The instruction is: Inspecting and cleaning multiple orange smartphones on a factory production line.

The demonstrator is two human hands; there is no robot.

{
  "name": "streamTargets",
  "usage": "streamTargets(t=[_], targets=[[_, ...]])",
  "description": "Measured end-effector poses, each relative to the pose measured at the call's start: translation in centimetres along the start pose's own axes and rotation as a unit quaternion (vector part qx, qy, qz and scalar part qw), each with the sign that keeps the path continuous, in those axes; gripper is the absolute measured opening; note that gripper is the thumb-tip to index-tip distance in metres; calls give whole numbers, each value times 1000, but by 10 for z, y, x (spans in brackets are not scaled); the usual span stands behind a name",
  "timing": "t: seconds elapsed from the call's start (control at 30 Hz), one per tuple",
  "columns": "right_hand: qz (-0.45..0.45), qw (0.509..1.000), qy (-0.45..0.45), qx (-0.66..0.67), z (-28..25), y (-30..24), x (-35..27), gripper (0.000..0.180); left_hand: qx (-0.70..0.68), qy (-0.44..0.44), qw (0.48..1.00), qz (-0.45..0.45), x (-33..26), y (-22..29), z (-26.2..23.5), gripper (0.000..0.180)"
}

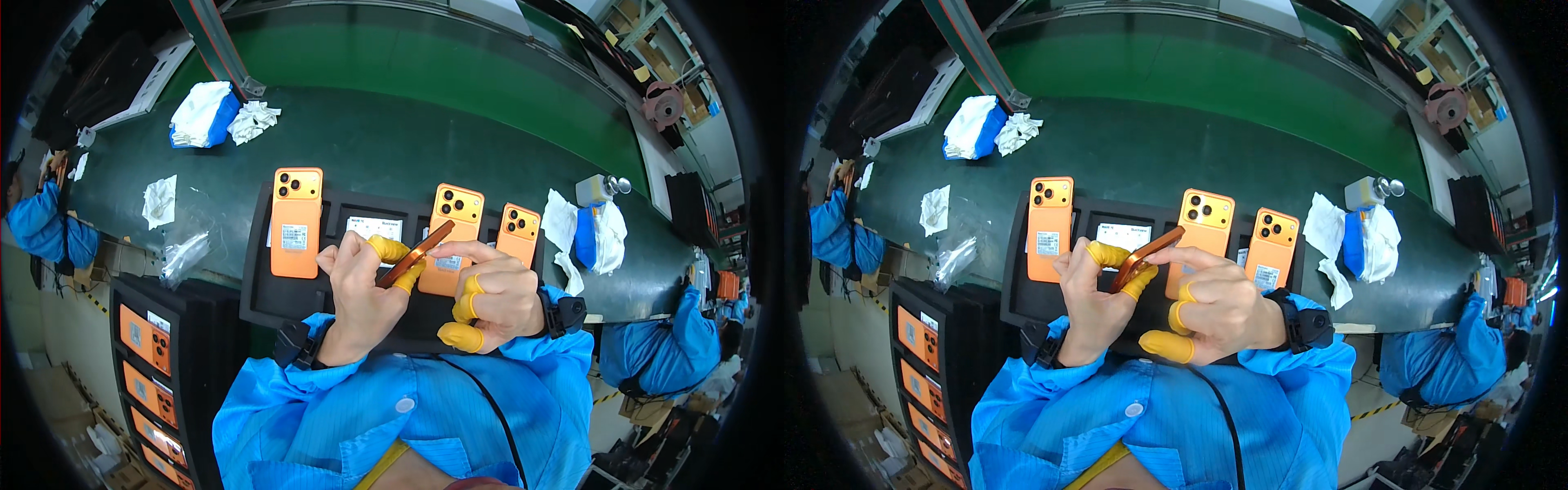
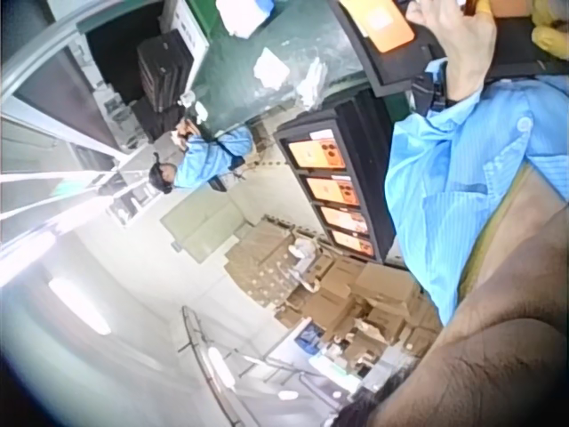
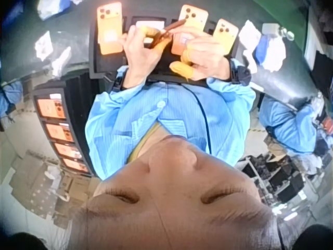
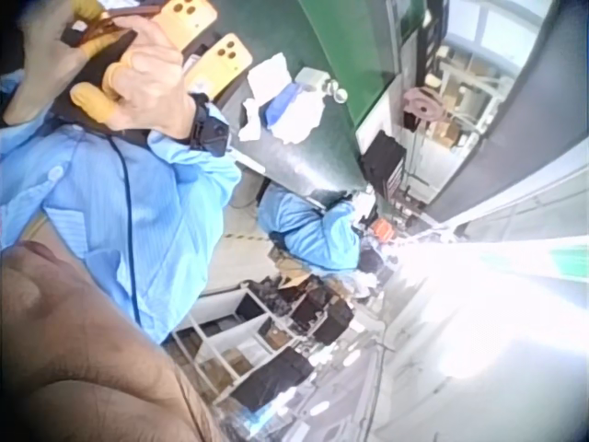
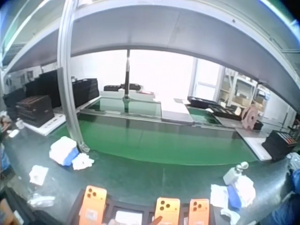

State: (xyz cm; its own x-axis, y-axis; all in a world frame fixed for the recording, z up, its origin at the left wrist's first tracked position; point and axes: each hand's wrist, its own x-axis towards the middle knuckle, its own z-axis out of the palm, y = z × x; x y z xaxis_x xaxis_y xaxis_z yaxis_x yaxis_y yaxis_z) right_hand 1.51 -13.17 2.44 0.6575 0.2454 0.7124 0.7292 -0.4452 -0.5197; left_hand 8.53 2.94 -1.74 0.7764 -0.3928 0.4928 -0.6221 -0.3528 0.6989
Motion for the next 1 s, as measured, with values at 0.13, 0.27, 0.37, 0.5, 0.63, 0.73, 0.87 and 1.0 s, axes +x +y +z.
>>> streamTargets(t=[0.13, 0.27, 0.37, 0.5, 0.63, 0.73, 0.87, 1.0], targets=[[9, 1000, -2, -11, 0, 1, -1, 37, 3, -5, 1000, 1, 0, -1, 1, 28], [30, 999, 12, 23, -1, 4, 3, 36, 10, -17, 1000, 4, -1, -1, 0, 28], [69, 993, -22, 98, -2, 5, 0, 35, 10, -15, 1000, 11, -1, -2, 0, 28], [60, 995, 10, 73, -8, 1, -3, 34, -22, -16, 999, -26, -2, -4, -3, 26], [61, 998, 27, -22, -13, 4, -15, 33, -92, -24, 993, -74, -2, -7, -8, 27], [67, 995, 26, -63, -12, 9, -21, 33, -133, -20, 984, -113, -5, -11, -10, 29], [49, 997, 27, -58, -8, 11, -18, 36, -155, -9, 981, -113, -7, -13, -12, 30], [29, 999, 34, -31, -2, 12, -15, 38, -162, -15, 979, -119, -8, -14, -12, 30]])
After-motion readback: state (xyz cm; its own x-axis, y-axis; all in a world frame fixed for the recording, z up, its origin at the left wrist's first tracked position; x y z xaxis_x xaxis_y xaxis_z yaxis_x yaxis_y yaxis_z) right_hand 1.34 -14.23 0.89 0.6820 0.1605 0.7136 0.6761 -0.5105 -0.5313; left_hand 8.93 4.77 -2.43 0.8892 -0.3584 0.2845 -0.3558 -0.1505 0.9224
